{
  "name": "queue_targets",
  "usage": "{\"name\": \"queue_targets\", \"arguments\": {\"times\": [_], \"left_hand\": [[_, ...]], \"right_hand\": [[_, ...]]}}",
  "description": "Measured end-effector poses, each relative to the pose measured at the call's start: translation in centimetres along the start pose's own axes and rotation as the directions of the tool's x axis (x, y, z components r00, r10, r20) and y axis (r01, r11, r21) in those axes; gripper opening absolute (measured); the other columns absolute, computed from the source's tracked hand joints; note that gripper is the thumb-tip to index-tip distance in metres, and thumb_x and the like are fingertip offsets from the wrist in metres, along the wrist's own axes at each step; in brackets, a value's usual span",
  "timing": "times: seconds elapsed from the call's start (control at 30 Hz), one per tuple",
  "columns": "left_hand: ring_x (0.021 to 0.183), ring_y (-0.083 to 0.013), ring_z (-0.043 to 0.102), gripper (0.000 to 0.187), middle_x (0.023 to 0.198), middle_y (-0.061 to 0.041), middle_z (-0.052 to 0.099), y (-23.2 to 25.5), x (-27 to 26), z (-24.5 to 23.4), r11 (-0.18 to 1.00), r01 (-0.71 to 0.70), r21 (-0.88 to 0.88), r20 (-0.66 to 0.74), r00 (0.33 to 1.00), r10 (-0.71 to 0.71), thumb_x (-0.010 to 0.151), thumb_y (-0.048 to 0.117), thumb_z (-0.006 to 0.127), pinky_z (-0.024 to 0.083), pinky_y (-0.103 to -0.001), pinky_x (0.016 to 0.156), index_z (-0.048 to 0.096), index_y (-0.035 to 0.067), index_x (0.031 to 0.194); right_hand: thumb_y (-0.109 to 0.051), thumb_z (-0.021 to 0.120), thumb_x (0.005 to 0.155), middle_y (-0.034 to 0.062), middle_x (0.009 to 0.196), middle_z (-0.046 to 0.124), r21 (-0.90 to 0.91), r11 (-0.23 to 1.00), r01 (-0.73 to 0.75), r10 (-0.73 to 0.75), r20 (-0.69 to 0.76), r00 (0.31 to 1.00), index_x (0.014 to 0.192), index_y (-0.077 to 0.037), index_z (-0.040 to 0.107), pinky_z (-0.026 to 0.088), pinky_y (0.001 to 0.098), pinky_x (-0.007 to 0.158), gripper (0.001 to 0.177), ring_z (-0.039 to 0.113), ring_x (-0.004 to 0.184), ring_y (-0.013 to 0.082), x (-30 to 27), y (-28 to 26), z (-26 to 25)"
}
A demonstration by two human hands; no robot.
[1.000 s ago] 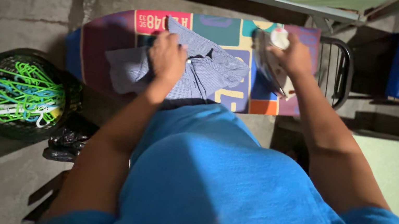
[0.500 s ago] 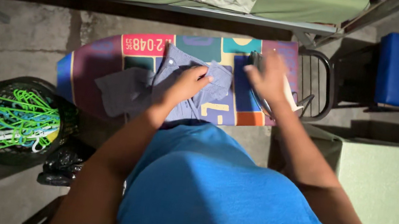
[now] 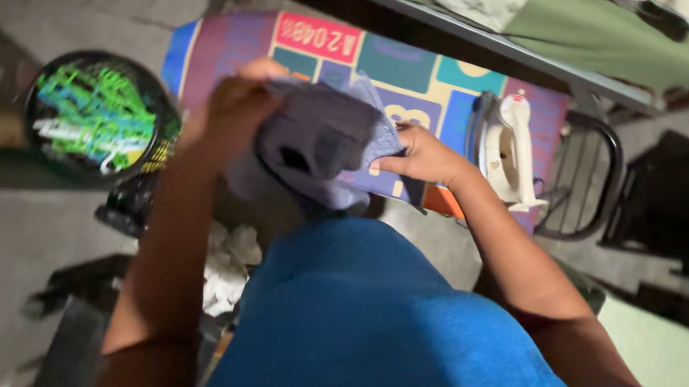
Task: The person folds a white shirt and a navy shirt, placing them on a bed with other folded laundry, then irons both sides of a light blue button-up shirt using an iron on an ironing board.
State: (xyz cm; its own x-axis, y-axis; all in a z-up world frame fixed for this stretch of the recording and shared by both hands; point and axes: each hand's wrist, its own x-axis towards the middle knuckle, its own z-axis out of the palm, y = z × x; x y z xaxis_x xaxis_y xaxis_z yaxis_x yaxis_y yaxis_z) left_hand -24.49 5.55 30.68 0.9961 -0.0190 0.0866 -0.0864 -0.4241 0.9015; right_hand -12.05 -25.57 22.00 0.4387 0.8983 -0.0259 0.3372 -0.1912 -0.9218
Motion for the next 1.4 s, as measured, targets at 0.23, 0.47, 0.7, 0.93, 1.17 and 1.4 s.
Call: {"name": "queue_targets", "arguments": {"times": [0.23,0.47,0.7,0.93,1.17,1.4], "left_hand": [[0.091,-0.0097,0.06,0.021,0.101,0.0,0.066,9.6,-7.0,-4.3,0.941,-0.101,-0.322,-0.032,0.995,0.095,0.099,0.007,0.057,0.05,-0.025,0.081,0.064,0.0,0.118],[0.075,-0.0078,0.043,0.029,0.08,0.002,0.047,2.0,4.6,-2.8,0.996,-0.041,0.078,-0.113,0.992,0.05,0.11,0.023,0.068,0.039,-0.03,0.066,0.053,0.004,0.094],[0.089,-0.0412,0.062,0.023,0.097,-0.021,0.066,-15.0,15.7,15.8,0.945,-0.028,0.326,0.028,0.999,0.02,0.105,0.03,0.056,0.049,-0.05,0.075,0.061,0.007,0.104],[0.096,-0.0416,0.065,0.019,0.102,-0.016,0.07,-17.7,19.5,20.0,0.879,-0.03,0.475,-0.017,0.999,0.043,0.104,0.028,0.055,0.051,-0.054,0.082,0.065,0.012,0.101],[0.1,-0.0397,0.066,0.023,0.108,-0.013,0.072,-22.3,23.5,20.7,0.867,0.036,0.497,-0.007,0.999,-0.037,0.1,0.034,0.057,0.052,-0.053,0.084,0.067,0.015,0.11],[0.114,-0.0406,0.062,0.035,0.122,-0.015,0.07,-24.0,24.2,21.2,0.899,0.199,0.39,0.017,0.975,-0.223,0.102,0.043,0.056,0.05,-0.052,0.095,0.064,0.016,0.122]], "right_hand": [[-0.017,0.079,0.096,0.0089,0.09,0.074,0.027,0.997,0.067,-0.066,-0.04,0.997,0.098,0.0,0.076,0.033,0.0416,0.129,0.017,0.066,0.105,0.022,-5.5,-2.9,-2.4],[-0.019,0.073,0.092,0.0024,0.094,0.076,0.658,0.745,-0.11,0.294,-0.176,0.939,0.101,0.001,0.074,0.053,0.0309,0.085,0.021,0.068,0.086,0.012,-11.8,0.5,-2.6],[-0.016,0.074,0.098,0.0045,0.082,0.067,0.502,0.798,-0.333,0.593,-0.558,0.581,0.097,0.003,0.072,0.047,0.0274,0.064,0.019,0.056,0.07,0.0101,-10.1,16.4,2.3],[-0.01,0.071,0.094,0.0186,0.113,0.067,-0.355,0.679,-0.642,-0.212,-0.933,0.292,0.119,-0.006,0.065,0.052,0.0502,0.093,0.026,0.063,0.106,0.0412,-10.8,9.6,-1.3],[-0.035,0.078,0.09,0.0214,0.098,0.071,0.047,0.486,-0.873,0.477,-0.851,0.22,0.115,-0.003,0.063,0.052,0.0531,0.081,0.043,0.068,0.094,0.0432,-10.4,10.5,-5.9],[-0.032,0.084,0.086,0.0195,0.089,0.073,0.09,0.634,-0.768,0.427,-0.869,0.25,0.121,0.002,0.064,0.057,0.0417,0.071,0.053,0.073,0.081,0.0303,-10.2,11.7,-8.2]]}}
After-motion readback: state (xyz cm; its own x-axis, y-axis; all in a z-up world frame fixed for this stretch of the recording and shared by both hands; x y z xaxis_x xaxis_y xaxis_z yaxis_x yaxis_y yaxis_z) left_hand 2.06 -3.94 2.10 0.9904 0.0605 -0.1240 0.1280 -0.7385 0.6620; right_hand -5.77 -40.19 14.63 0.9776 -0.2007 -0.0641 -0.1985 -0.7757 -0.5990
